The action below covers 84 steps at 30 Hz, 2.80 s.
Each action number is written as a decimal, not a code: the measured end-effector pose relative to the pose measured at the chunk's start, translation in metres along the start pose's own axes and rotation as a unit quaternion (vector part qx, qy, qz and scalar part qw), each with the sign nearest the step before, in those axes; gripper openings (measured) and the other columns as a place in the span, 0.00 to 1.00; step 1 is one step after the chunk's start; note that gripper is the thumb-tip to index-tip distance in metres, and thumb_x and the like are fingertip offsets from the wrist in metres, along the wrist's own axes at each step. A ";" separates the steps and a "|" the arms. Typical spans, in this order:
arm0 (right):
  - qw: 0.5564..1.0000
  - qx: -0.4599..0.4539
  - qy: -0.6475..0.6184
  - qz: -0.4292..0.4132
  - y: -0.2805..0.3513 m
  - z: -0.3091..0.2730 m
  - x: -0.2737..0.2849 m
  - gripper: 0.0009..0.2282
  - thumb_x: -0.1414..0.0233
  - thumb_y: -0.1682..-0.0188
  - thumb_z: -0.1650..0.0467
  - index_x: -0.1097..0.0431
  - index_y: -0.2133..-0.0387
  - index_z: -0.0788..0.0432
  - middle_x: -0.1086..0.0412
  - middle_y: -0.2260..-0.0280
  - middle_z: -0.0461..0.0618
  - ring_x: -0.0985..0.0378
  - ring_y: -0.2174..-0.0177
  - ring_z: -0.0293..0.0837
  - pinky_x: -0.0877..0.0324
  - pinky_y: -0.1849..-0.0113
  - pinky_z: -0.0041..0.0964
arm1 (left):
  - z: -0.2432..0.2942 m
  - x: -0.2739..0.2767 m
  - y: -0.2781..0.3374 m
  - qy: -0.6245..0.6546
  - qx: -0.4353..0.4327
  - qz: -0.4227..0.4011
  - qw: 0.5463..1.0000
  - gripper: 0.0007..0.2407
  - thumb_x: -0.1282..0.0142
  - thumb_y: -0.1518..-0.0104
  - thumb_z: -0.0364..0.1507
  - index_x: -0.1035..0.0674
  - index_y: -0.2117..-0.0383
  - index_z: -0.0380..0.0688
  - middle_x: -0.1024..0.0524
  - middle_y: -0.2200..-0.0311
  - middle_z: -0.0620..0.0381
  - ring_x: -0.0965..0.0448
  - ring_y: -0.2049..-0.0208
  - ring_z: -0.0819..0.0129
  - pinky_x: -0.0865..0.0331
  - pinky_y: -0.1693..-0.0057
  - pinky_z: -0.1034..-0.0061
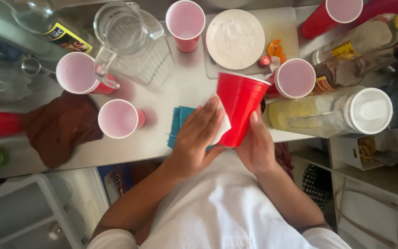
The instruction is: Wiping a cocktail shaker lid and a red plastic cup with a paper towel.
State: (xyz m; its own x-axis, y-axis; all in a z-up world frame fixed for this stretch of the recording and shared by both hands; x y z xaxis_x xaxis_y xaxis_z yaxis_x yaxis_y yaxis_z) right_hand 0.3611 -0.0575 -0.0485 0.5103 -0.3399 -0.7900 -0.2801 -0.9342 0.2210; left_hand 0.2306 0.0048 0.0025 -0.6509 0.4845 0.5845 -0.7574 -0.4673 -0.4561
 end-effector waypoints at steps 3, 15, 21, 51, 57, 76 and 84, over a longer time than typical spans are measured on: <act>0.999 0.000 0.035 0.006 -0.005 0.004 0.030 0.24 0.52 0.42 0.63 0.44 0.36 0.61 0.34 0.40 0.53 0.32 0.41 0.48 0.37 0.39 0.46 | 0.002 -0.008 0.008 -0.033 -0.042 -0.004 0.999 0.27 0.39 0.39 0.31 0.34 0.33 0.43 0.41 0.28 0.47 0.41 0.25 0.47 0.45 0.25 0.51; 0.999 -0.040 -0.022 0.006 -0.018 0.006 0.016 0.27 0.57 0.43 0.58 0.41 0.37 0.65 0.34 0.40 0.58 0.31 0.42 0.51 0.37 0.41 0.47 | 0.006 -0.013 -0.014 -0.063 -0.022 -0.032 0.997 0.33 0.40 0.37 0.42 0.39 0.31 0.36 0.47 0.28 0.37 0.50 0.25 0.37 0.59 0.27 0.31; 1.000 0.012 -0.012 0.005 -0.029 -0.003 0.016 0.23 0.57 0.40 0.60 0.43 0.36 0.61 0.36 0.38 0.57 0.34 0.39 0.51 0.40 0.36 0.50 | 0.005 -0.007 -0.002 -0.071 -0.099 -0.014 0.992 0.32 0.40 0.35 0.42 0.41 0.30 0.42 0.47 0.28 0.42 0.52 0.25 0.38 0.59 0.25 0.34; 0.993 -0.110 -0.008 0.039 -0.026 0.024 0.024 0.23 0.64 0.40 0.55 0.38 0.40 0.56 0.30 0.45 0.54 0.26 0.46 0.48 0.30 0.45 0.47 | 0.008 -0.003 -0.017 -0.088 -0.044 -0.070 0.993 0.37 0.58 0.34 0.54 0.41 0.30 0.32 0.47 0.27 0.41 0.50 0.24 0.42 0.62 0.25 0.36; 0.991 -0.120 -0.062 0.004 -0.032 0.018 0.026 0.26 0.61 0.40 0.53 0.37 0.41 0.61 0.29 0.48 0.58 0.25 0.49 0.52 0.29 0.46 0.48 | 0.031 -0.016 -0.007 -0.151 -0.119 -0.114 0.975 0.36 0.57 0.37 0.58 0.36 0.32 0.40 0.41 0.29 0.49 0.47 0.26 0.50 0.68 0.29 0.30; 0.989 -0.122 -0.082 0.024 -0.042 0.005 0.028 0.24 0.56 0.40 0.56 0.37 0.40 0.62 0.29 0.47 0.60 0.24 0.50 0.53 0.30 0.45 0.49 | 0.028 -0.016 -0.005 -0.137 -0.131 -0.119 0.975 0.35 0.61 0.36 0.58 0.32 0.33 0.43 0.40 0.29 0.52 0.47 0.26 0.52 0.60 0.29 0.34; 0.978 -0.197 -0.027 0.062 -0.035 0.028 0.046 0.25 0.52 0.45 0.54 0.36 0.42 0.58 0.28 0.49 0.56 0.23 0.52 0.50 0.27 0.50 0.50 | 0.018 -0.001 -0.023 -0.179 -0.084 -0.065 0.978 0.36 0.61 0.35 0.57 0.32 0.33 0.36 0.39 0.30 0.49 0.47 0.26 0.54 0.67 0.30 0.34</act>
State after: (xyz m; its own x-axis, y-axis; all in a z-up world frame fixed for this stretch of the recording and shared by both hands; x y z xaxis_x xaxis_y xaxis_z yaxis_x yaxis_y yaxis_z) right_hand 0.3718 -0.0377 -0.1088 0.4450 -0.4575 -0.7699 0.0032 -0.8589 0.5122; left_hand 0.2495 0.0021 0.0245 -0.5107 0.2281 0.8289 -0.8503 -0.2763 -0.4479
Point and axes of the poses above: each hand's wrist, its own y-axis away from the middle knuckle, its own x-axis out of the back of the hand, z = x × y, the point moved 8 cm from there along -y, towards the middle knuckle
